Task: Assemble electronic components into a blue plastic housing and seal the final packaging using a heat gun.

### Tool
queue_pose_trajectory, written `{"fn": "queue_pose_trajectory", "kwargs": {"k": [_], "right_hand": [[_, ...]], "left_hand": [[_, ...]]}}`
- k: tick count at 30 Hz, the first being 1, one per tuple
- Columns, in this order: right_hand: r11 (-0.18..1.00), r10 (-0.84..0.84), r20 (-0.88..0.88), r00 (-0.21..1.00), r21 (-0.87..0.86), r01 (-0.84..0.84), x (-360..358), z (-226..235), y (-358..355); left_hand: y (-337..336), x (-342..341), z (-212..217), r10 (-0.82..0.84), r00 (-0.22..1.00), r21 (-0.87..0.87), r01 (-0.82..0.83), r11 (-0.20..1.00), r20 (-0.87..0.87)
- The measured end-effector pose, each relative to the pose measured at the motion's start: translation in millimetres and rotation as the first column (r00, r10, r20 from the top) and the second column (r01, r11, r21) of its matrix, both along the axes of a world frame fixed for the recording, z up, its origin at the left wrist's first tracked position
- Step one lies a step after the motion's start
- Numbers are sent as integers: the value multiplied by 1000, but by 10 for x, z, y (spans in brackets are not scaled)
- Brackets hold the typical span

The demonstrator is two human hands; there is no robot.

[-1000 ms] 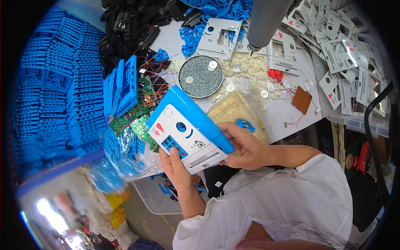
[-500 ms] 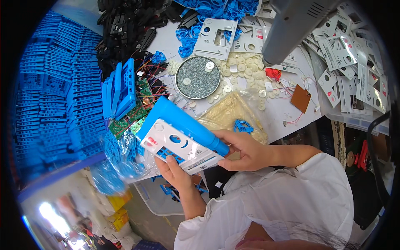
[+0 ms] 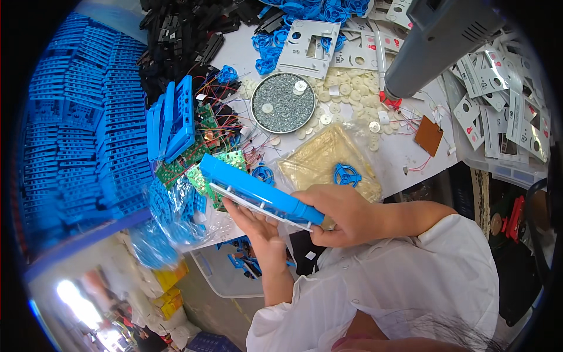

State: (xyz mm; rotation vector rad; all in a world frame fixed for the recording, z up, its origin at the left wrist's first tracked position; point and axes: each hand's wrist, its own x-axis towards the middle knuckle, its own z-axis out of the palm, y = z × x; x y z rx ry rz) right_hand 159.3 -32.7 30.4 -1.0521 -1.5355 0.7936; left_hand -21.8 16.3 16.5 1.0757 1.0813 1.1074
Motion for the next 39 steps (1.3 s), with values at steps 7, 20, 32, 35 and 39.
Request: {"fn": "queue_pose_trajectory", "kwargs": {"k": [7, 20, 32, 35, 39], "right_hand": [[998, 30, 10, 1000, 63, -30, -15, 26, -3], [993, -74, 12, 997, 89, 73, -53, -39, 26], [995, 70, 21, 997, -68, -68, 51, 12, 20], [996, -9, -9, 1000, -88, 8, 164, 69, 83], [989, 38, 57, 998, -143, -30, 468, 134, 159]], "left_hand": [[-33, 43, -20, -57, 987, 87, 71, 994, -150], [-5, 67, 77, -81, 997, 63, 80, 995, 14], [38, 38, -14, 23, 967, 231, 37, 972, -253], [33, -38, -89, 98, 957, 336, 0, 942, -272], [53, -77, -1, 146, 988, 314, -123, 941, -50]]}}
